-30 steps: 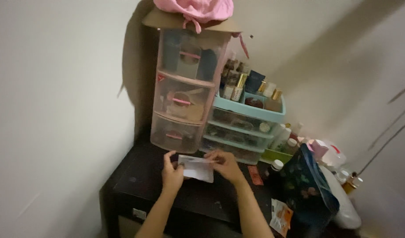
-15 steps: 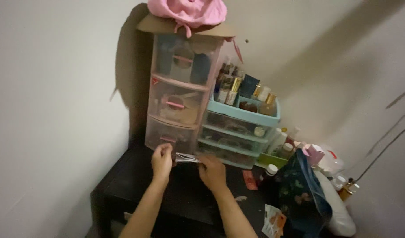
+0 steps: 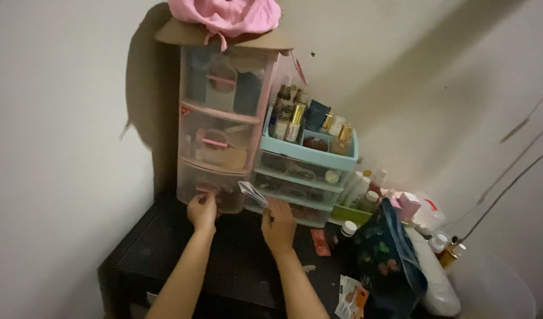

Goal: The person removes small items from a plastic bag and places them into a pink drawer unit. They then open and close drawers, rearrange small boxes and plush toys on a table, and place items into a small pink storage box. The person continues to open and close drawers and handle small items throughout the clip.

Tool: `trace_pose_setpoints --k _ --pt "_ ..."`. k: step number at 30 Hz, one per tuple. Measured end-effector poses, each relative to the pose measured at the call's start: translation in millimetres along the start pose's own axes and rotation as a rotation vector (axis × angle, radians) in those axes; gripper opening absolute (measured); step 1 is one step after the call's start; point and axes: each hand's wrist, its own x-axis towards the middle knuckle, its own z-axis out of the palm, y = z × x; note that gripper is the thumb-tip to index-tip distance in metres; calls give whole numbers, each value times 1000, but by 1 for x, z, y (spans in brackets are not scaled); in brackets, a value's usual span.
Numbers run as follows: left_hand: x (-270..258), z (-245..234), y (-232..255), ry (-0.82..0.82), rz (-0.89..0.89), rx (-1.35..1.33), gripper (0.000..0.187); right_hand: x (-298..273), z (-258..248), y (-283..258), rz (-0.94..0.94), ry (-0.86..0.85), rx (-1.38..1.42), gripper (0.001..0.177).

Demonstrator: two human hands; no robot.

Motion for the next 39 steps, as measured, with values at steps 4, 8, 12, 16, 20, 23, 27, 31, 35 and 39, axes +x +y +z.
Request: trace_pose_setpoints --k 4,8,12,16,20,23,27,31,35,39 --pt "33 9 -29 5 180 62 27 -8 12 21 -19 -3 9 22" --pt "31 12 -33 96 197 48 27 -13 16 30 -20 1 16 28" --pt "17 2 -30 180 161 48 26 -9 12 33 103 1 86 23" --pt "29 0 -56 266 174 89 26 -3 7 18 83 31 73 25" --pt "-4 -20 -38 316 183 86 27 -3 -2 0 139 83 209 6" --pt "-13 -30 -39 343 256 106 27 -8 -11 -12 251 68 420 4" --pt "-24 -34 -25 379 321 91 29 6 1 -6 385 132 500 6" --pt "-11 -36 -39 368 309 103 28 50 23 -29 263 25 525 18" --pt "-9 -31 -48 385 408 113 27 84 49 -49 104 -317 274 19" --pt "-20 -33 -36 392 405 122 21 107 93 -41 -13 -548 -138 9"
